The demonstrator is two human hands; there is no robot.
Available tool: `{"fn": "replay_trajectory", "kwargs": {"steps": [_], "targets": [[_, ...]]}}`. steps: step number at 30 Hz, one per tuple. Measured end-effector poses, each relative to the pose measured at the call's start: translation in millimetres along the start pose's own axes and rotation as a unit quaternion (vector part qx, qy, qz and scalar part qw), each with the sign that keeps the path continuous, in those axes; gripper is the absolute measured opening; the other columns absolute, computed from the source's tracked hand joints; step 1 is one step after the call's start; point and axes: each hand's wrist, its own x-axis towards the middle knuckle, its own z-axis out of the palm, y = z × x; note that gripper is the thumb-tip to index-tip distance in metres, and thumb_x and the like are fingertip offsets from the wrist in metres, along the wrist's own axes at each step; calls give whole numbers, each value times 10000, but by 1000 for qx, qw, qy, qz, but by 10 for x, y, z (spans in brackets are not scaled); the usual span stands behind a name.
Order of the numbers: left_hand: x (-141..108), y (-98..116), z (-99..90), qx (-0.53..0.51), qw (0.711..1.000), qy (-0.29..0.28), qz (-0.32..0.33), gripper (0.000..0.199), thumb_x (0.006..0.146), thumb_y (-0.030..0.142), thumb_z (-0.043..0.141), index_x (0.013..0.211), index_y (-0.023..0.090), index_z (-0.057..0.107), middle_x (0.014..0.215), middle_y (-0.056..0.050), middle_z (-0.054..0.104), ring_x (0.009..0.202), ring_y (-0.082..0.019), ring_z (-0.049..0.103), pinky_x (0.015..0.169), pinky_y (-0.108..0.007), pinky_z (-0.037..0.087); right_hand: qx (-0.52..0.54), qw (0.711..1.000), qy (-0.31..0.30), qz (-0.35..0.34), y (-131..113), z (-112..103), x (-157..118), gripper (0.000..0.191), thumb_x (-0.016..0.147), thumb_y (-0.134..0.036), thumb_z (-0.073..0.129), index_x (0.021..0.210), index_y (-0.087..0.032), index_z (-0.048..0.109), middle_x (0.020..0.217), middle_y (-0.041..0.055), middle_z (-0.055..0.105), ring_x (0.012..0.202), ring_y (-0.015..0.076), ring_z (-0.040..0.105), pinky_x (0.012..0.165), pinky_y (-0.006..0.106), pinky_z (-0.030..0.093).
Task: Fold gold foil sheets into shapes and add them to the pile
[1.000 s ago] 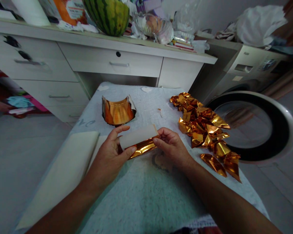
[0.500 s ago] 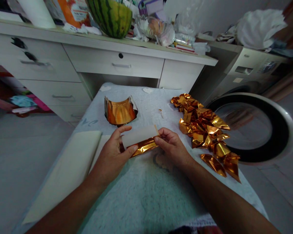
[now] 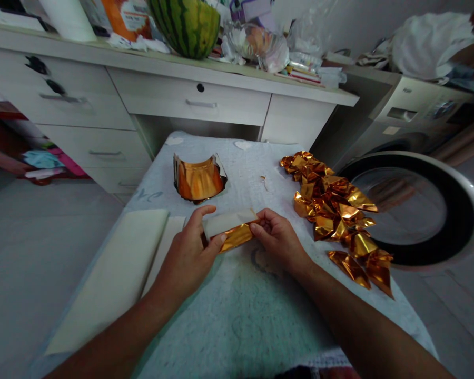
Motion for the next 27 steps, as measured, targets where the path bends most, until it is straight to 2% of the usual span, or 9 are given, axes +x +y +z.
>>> {"fn": "replay_trajectory", "kwargs": {"steps": [2,6,14,16,18,20,22,24,27], "targets": [[-2,1,2,61,998,5,13,520,854,353,599,1341,236,462,672,24,619,600,-204,614,560,-276,404,-33,999,13,0,17,9,-1,93,853,-257,563,931,-218,531,707,-40,553,630,126,521,575,243,387],[4,5,10,162,987,-9,10,520,877,352,560,1357,203,428,696,-3,645,603,-220,626,570,-280,386,-86,996,34,2,23,30,-10,325,830,-206,568,1123,-229,430,657,-84,495,587,126,506,556,237,360],[-22,-64,52,323,944,-29,56,399,928,344,487,1303,208,472,724,-33,656,672,-248,643,587,-299,401,-205,978,27,7,54,106,3,373,826,-149,548,1170,-190,410,688,-50,534,615,149,514,601,274,362],[-25,-78,52,356,930,-8,90,384,922,326,503,1281,190,494,832,-69,667,767,-263,641,640,-327,439,-222,975,29,5,60,118,4,382,826,-140,546,1181,-182,411,697,-41,545,623,153,514,611,280,360],[-27,-72,46,386,911,38,139,388,891,305,554,1254,166,532,933,-107,644,868,-288,608,717,-373,463,-232,972,31,-1,59,125,2,385,825,-135,546,1183,-178,413,702,-37,549,629,156,513,618,283,359],[-34,-48,44,393,896,67,196,325,879,257,570,1192,173,587,943,-104,618,881,-286,571,758,-402,467,-239,970,31,-6,55,127,-2,374,827,-136,544,1176,-177,417,702,-35,548,629,157,512,620,284,355],[-51,-17,57,364,895,43,256,227,897,192,524,1095,194,634,917,-83,620,849,-260,560,761,-402,474,-244,969,31,-9,55,127,-4,355,833,-138,537,1165,-178,418,692,-37,542,620,156,506,617,284,348],[-78,-2,89,319,895,-15,310,211,916,150,472,1022,194,649,924,-74,646,843,-243,575,771,-400,493,-247,968,32,-13,61,126,-5,345,837,-138,531,1159,-179,414,680,-42,534,612,156,501,612,283,341],[-122,-38,158,290,884,-77,359,232,937,159,453,1078,173,636,1042,-92,678,937,-241,609,855,-410,516,-254,967,30,-23,79,127,-2,345,839,-140,529,1160,-182,409,675,-45,529,612,156,502,609,280,332]]}}
